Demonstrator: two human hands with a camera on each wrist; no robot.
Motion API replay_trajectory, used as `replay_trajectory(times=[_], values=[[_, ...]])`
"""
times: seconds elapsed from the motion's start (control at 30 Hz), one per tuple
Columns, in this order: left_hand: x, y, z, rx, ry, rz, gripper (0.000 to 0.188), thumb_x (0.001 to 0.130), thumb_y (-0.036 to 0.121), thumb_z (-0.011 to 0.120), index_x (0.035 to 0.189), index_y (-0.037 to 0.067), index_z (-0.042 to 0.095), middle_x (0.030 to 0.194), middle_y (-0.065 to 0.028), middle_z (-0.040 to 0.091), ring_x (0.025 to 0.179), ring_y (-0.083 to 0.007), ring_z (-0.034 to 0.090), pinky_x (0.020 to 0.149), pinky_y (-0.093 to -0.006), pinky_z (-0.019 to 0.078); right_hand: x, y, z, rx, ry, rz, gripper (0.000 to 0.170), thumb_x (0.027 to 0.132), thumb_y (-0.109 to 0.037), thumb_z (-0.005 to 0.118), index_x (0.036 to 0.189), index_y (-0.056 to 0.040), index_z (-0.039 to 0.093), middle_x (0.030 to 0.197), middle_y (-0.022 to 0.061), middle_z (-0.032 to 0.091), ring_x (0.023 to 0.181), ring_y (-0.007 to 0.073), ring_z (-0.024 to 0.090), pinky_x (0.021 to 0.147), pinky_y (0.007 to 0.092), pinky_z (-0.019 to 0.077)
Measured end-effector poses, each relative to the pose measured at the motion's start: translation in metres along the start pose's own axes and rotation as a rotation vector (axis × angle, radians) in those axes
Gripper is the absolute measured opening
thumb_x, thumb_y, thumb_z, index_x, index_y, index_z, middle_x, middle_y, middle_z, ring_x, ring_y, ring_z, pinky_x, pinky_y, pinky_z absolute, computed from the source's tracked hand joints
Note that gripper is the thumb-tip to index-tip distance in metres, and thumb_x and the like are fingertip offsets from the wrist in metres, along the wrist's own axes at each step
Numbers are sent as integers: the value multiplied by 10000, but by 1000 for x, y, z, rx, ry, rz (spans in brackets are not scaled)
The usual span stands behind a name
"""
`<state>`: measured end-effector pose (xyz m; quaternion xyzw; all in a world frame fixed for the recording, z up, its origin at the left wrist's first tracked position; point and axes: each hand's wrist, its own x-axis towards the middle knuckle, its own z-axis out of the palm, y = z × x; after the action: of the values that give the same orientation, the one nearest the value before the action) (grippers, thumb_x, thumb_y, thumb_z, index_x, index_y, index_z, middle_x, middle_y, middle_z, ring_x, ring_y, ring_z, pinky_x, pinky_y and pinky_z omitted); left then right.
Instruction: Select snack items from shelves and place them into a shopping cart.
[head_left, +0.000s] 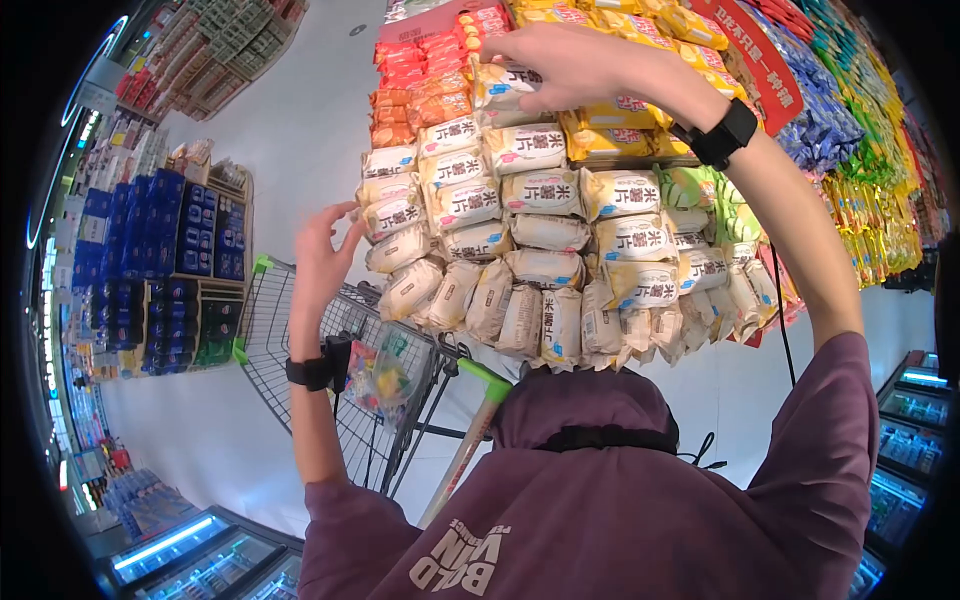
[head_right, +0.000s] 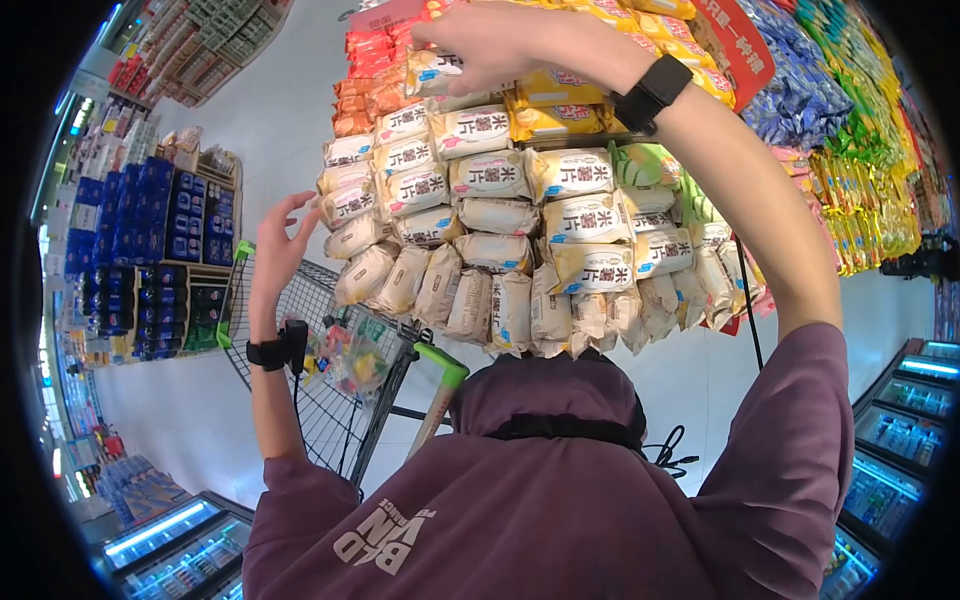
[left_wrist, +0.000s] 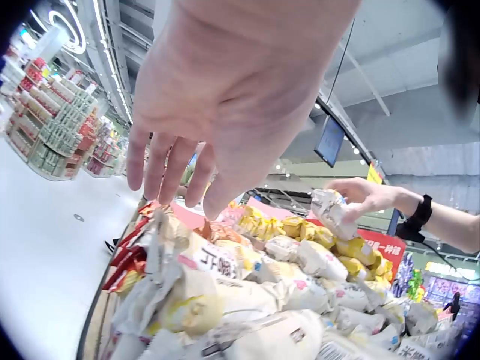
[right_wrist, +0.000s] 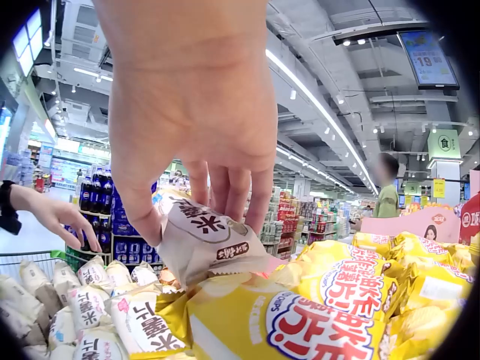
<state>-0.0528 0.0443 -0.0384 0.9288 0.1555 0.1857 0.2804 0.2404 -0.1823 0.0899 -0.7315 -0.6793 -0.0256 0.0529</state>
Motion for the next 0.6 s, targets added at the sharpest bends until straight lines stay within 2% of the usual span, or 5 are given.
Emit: replay_trajectory(times=[0.07,0.1,0.2,0.43,0.6], values=[[-9,-23,5,46,-11,49,283,871,114,685,1134,24,635,1089,-174,669,1072,-361,602,879,-426,485,7,-8,0,33,-51,14,583,768,-174,699,1282,-1,483,1094,217,628,1032,373,612,891,462,489],[-13,-28,6,123,-15,94,328,891,102,663,1212,56,610,1181,-146,653,1077,-341,614,848,-406,513,12,-11,4,38,-93,27,576,767,-173,698,1273,2,487,1087,218,630,1022,374,615,887,458,493],[-14,-34,16,76,19,83,346,884,53,656,1226,60,603,1192,-144,648,1105,-333,604,850,-403,517,19,-19,13,41,-141,25,559,764,-173,700,1251,9,494,1061,218,637,990,375,625,871,449,503],[-7,-40,37,-222,139,3,278,824,-45,667,1098,-3,652,1059,-167,687,855,-251,710,778,-319,571,17,-30,19,33,-171,27,547,763,-161,695,1244,5,495,1037,218,635,975,381,627,861,463,500],[-4,-41,30,-152,101,-43,305,847,29,684,1151,19,657,1107,-142,698,942,-231,702,796,-338,573,12,-30,13,38,-117,24,556,770,-176,699,1254,3,495,1029,213,640,970,376,633,852,466,504]])
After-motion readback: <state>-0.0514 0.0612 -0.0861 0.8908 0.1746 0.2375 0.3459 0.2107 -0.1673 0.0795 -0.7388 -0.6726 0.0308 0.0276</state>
